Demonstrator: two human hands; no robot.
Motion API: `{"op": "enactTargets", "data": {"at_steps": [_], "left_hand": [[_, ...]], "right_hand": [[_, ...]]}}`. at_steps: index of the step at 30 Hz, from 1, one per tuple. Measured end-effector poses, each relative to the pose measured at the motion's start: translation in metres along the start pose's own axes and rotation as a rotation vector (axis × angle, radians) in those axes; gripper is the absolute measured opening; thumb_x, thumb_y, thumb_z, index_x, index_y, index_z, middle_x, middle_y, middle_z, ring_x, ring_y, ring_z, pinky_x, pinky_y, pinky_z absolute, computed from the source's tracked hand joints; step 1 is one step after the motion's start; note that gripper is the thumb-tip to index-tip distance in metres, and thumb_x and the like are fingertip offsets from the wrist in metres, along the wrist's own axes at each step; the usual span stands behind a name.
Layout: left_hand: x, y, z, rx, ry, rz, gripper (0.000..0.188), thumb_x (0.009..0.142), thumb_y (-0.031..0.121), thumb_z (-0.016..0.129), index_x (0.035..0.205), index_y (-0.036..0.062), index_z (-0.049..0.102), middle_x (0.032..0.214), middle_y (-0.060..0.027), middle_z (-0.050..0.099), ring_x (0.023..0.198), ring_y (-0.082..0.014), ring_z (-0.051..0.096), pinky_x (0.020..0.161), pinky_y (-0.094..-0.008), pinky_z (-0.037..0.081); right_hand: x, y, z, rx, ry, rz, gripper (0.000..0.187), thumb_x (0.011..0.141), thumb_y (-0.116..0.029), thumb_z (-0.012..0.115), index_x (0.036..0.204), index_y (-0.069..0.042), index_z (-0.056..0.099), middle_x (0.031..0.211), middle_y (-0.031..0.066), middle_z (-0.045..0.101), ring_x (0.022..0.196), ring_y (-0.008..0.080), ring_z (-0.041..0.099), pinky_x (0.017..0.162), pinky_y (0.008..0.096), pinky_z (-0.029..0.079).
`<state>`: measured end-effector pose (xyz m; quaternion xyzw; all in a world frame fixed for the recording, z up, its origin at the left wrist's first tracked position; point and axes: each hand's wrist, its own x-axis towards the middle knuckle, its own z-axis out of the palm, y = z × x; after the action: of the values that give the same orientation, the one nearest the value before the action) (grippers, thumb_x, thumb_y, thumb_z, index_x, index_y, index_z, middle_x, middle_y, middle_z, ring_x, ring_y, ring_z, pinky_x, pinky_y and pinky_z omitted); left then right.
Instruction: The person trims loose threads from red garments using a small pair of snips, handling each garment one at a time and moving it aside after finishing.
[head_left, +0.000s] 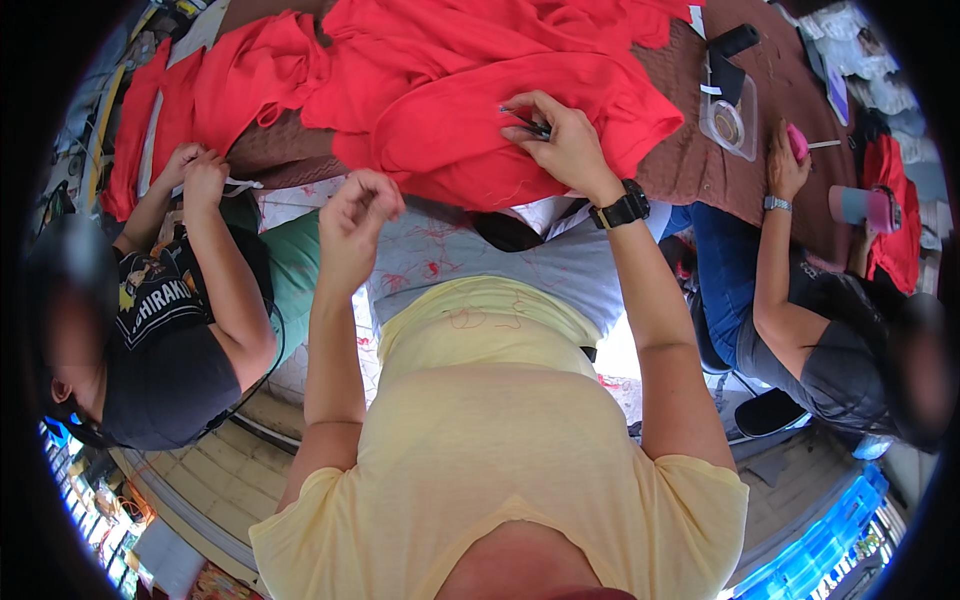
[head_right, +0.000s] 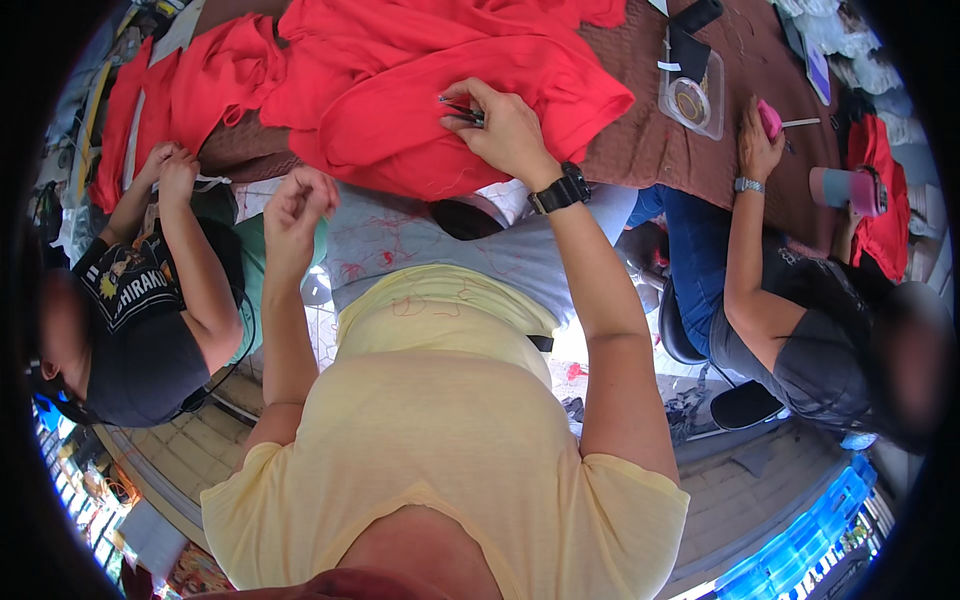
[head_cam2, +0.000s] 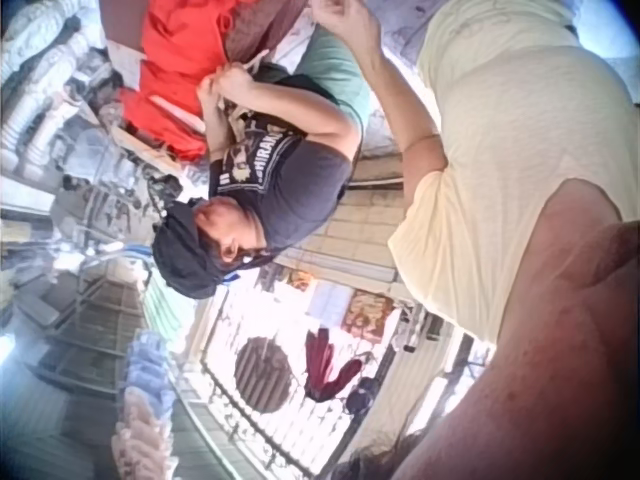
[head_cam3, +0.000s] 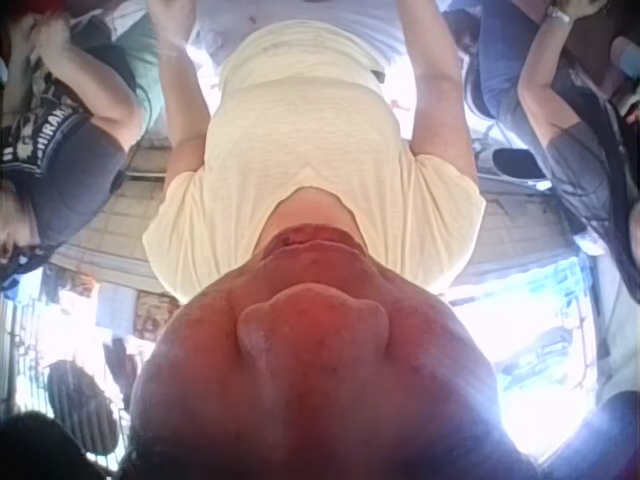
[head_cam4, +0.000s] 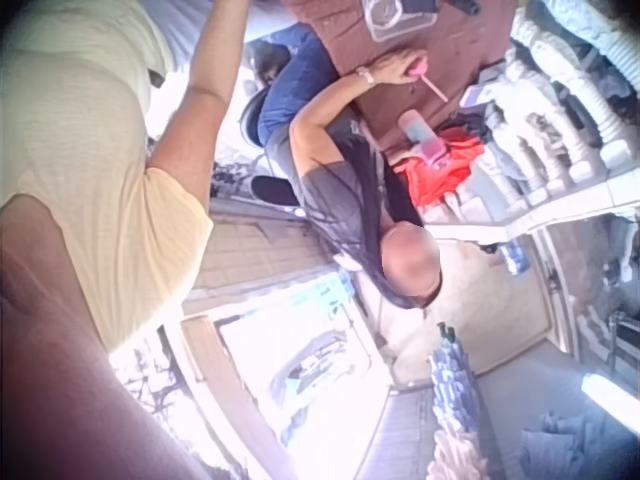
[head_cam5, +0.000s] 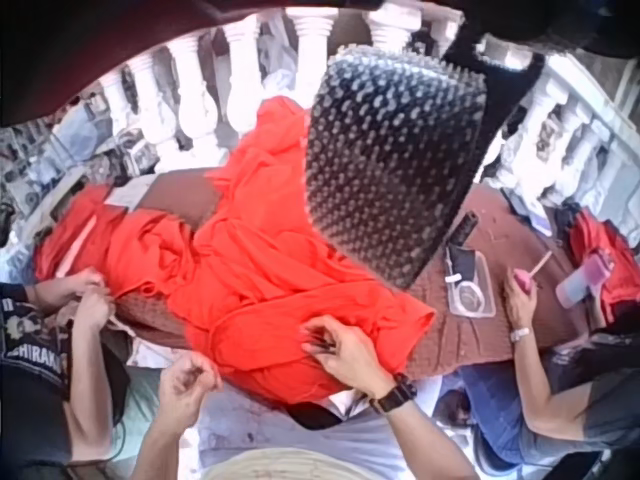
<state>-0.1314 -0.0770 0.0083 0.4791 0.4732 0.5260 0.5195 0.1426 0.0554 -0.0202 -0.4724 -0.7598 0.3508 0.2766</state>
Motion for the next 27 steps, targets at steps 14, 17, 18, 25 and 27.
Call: {"op": "enactTargets", "data": {"at_steps": [14, 17, 18, 25, 27], "left_hand": [[0.050, -0.017, 0.043, 0.933, 0.258, 0.503, 0.022, 0.085, 0.008, 0.077, 0.104, 0.0018, 0.069, 0.095, -0.0096, 0.062, 0.087, -0.0229, 0.062, 0.081, -0.0327, 0.050], [0.067, -0.054, 0.015, 0.662, 0.329, 0.390, 0.015, 0.090, 0.004, 0.072, 0.103, 0.0016, 0.068, 0.091, -0.0050, 0.065, 0.081, -0.0161, 0.063, 0.077, -0.0280, 0.051], [0.069, -0.056, 0.011, 0.496, 0.343, 0.304, 0.012, 0.092, 0.002, 0.071, 0.103, 0.0015, 0.067, 0.089, -0.0034, 0.066, 0.079, -0.0136, 0.063, 0.075, -0.0261, 0.051], [0.001, 0.005, -0.020, -0.040, 0.256, 0.003, 0.004, 0.097, 0.003, 0.064, 0.098, 0.0001, 0.062, 0.088, -0.0065, 0.067, 0.076, -0.0095, 0.063, 0.069, -0.0226, 0.051], [-0.027, 0.014, -0.020, -0.040, 0.088, -0.002, 0.005, 0.096, 0.002, 0.065, 0.098, 0.0004, 0.062, 0.088, -0.0072, 0.067, 0.076, -0.0103, 0.064, 0.068, -0.0228, 0.051]], "right_hand": [[0.000, 0.000, 0.003, 0.033, 0.050, -0.031, 0.033, 0.083, -0.014, 0.081, 0.114, -0.012, 0.069, 0.069, 0.0022, 0.047, 0.066, 0.0123, 0.046, 0.062, 0.0297, 0.041], [0.003, -0.003, 0.007, 0.023, 0.033, -0.035, 0.034, 0.083, -0.013, 0.081, 0.115, -0.013, 0.069, 0.070, 0.0019, 0.047, 0.066, 0.0123, 0.046, 0.061, 0.0300, 0.041], [0.001, -0.003, 0.007, 0.014, 0.033, -0.029, 0.034, 0.083, -0.013, 0.081, 0.115, -0.013, 0.069, 0.070, 0.0017, 0.046, 0.066, 0.0123, 0.046, 0.062, 0.0299, 0.041], [-0.002, 0.001, 0.006, 0.010, 0.054, -0.040, 0.035, 0.083, -0.014, 0.081, 0.116, -0.014, 0.069, 0.068, 0.0012, 0.047, 0.064, 0.0116, 0.045, 0.061, 0.0290, 0.040], [-0.003, 0.000, 0.008, 0.016, 0.061, -0.048, 0.035, 0.083, -0.015, 0.081, 0.116, -0.014, 0.069, 0.068, 0.0010, 0.048, 0.063, 0.0114, 0.044, 0.061, 0.0287, 0.040]]}}
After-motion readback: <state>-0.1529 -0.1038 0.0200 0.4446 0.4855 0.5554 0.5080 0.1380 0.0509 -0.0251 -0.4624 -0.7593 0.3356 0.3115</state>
